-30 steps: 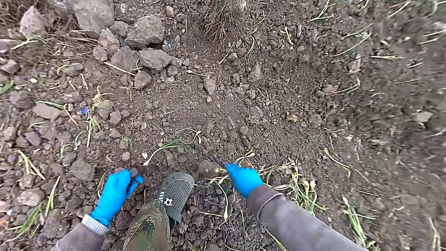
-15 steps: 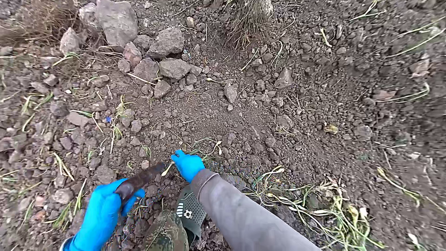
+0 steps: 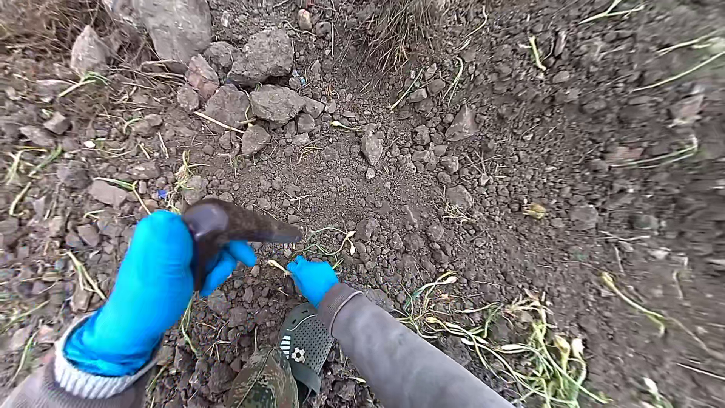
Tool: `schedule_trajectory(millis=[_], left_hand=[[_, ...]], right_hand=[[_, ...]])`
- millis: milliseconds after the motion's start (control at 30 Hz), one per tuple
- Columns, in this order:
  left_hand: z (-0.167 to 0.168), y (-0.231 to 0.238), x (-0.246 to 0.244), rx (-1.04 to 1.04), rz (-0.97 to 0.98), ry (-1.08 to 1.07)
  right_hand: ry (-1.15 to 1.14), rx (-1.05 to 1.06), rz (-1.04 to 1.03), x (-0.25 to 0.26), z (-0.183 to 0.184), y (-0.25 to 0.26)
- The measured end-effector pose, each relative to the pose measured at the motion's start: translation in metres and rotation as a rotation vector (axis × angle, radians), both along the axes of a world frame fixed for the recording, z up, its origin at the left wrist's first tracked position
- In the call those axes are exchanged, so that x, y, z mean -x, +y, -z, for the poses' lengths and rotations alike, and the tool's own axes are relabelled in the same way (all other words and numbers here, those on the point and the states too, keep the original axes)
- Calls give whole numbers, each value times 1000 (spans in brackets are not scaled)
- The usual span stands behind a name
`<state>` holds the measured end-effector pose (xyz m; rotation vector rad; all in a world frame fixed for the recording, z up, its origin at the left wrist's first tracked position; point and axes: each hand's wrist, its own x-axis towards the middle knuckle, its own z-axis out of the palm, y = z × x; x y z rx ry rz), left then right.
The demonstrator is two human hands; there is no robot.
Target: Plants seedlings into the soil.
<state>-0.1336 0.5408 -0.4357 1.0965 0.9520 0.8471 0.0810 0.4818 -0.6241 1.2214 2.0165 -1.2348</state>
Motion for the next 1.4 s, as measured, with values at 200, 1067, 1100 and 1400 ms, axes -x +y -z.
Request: schedule_trajectory(millis=[200, 1067, 1100, 1400], left_hand=[[80, -8, -37, 307, 137, 549], [90, -51, 10, 249, -208, 425], [92, -51, 15, 246, -187, 405], [90, -31, 18, 275, -155, 376]], right_hand=[[8, -12, 114, -7, -8, -16], [55, -205, 161, 15, 9, 34], [81, -309, 256, -3, 6, 32], [-123, -178, 596, -89, -8, 56]])
